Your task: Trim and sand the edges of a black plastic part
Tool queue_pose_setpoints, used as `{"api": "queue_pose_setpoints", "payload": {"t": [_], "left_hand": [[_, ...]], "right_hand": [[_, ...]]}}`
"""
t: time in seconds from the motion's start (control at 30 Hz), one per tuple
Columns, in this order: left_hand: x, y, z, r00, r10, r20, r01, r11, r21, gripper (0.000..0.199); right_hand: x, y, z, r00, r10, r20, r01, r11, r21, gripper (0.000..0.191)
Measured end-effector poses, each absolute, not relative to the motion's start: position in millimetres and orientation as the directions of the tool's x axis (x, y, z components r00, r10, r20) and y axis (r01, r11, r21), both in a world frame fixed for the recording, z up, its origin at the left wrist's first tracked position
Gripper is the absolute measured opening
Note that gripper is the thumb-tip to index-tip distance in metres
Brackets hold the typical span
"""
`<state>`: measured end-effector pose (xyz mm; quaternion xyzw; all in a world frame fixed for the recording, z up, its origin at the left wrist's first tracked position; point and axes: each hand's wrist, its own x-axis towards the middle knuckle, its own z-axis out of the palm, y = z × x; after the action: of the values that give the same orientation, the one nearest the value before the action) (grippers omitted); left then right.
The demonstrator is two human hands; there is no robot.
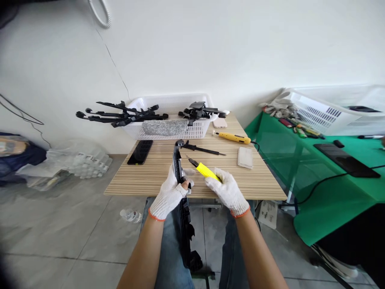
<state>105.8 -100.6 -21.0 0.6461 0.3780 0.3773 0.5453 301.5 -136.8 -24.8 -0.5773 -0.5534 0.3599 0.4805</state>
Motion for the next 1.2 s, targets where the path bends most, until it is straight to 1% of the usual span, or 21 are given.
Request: {"api": "queue_pose_setpoints", "payload": {"t": [0.13, 0.23, 0.3, 0.37, 0.5, 0.57, 0.7, 0.77, 0.83, 0.87, 0.93, 1.0, 1.1, 1.13, 1.2], "left_hand": [[104.8, -100.4, -16.6, 0.429, 0.899, 0.09, 0.15, -0.17, 0.974, 0.056], [104.3, -101.3, -12.0, 0.437, 0.893, 0.111, 0.177, -0.207, 0.962, 0.066], [104.3, -101.6, -11.5, 0.427, 0.895, 0.131, 0.16, -0.217, 0.963, 0.072], [104.3, -101.2, -13.2, 0.414, 0.9, 0.137, 0.137, -0.21, 0.968, 0.078], [104.2, -100.6, -18.0, 0.41, 0.906, 0.102, 0.015, -0.119, 0.993, 0.082], [104.4, -101.6, -18.1, 0.412, 0.908, 0.076, -0.055, -0.059, 0.997, 0.085], [105.0, -106.1, -13.8, 0.394, 0.918, 0.048, -0.099, -0.009, 0.995, 0.091], [104.8, -108.3, -12.0, 0.381, 0.923, 0.049, -0.098, -0.012, 0.995, 0.091], [104.1, -109.9, -11.3, 0.369, 0.928, 0.051, -0.089, -0.02, 0.996, 0.087], [103.6, -110.3, -11.1, 0.366, 0.929, 0.049, -0.081, -0.021, 0.997, 0.083], [102.7, -110.5, -10.4, 0.371, 0.928, 0.036, -0.05, -0.019, 0.999, 0.072], [102.2, -109.9, -8.7, 0.384, 0.923, 0.024, -0.027, -0.015, 1.0, 0.061], [102.9, -108.9, -5.5, 0.389, 0.921, 0.027, -0.015, -0.022, 1.0, 0.046], [103.0, -108.8, -4.7, 0.38, 0.925, 0.024, 0.023, -0.036, 0.999, 0.043], [102.8, -109.0, -3.8, 0.345, 0.938, 0.041, 0.154, -0.1, 0.983, 0.04]], "right_hand": [[298.1, -137.9, -25.3, 0.163, 0.983, 0.083, 0.325, 0.026, -0.945, 0.037], [293.0, -134.2, -19.6, 0.153, 0.987, 0.043, 0.231, 0.007, -0.973, 0.045], [289.9, -128.7, -14.8, 0.12, 0.992, 0.03, 0.173, 0.009, -0.985, 0.049], [287.5, -122.5, -11.4, 0.081, 0.996, 0.035, 0.151, 0.022, -0.988, 0.051], [286.1, -117.6, -11.9, 0.013, 1.0, 0.021, 0.081, 0.02, -0.996, 0.049], [287.3, -119.9, -15.0, 0.003, 1.0, 0.023, 0.09, 0.022, -0.996, 0.045], [290.8, -127.4, -19.8, 0.012, 0.998, 0.058, 0.223, 0.054, -0.973, 0.034], [292.0, -131.6, -17.6, 0.003, 0.999, 0.051, 0.211, 0.05, -0.976, 0.041], [293.7, -136.3, -10.9, -0.064, 0.998, -0.017, 0.146, -0.007, -0.989, 0.05], [295.2, -138.7, -6.1, -0.121, 0.991, -0.062, 0.146, -0.044, -0.988, 0.053], [299.3, -143.0, 5.5, -0.193, 0.975, -0.111, 0.265, -0.058, -0.963, 0.055], [304.0, -145.4, 17.8, -0.193, 0.977, -0.09, 0.388, -0.008, -0.922, 0.054], [307.7, -144.7, 35.3, -0.207, 0.978, 0.001, 0.659, 0.14, -0.738, 0.049], [307.6, -143.8, 40.5, -0.238, 0.971, 0.003, 0.717, 0.177, -0.675, 0.046], [305.6, -142.1, 50.0, -0.317, 0.948, -0.039, 0.76, 0.229, -0.608, 0.041]]}}
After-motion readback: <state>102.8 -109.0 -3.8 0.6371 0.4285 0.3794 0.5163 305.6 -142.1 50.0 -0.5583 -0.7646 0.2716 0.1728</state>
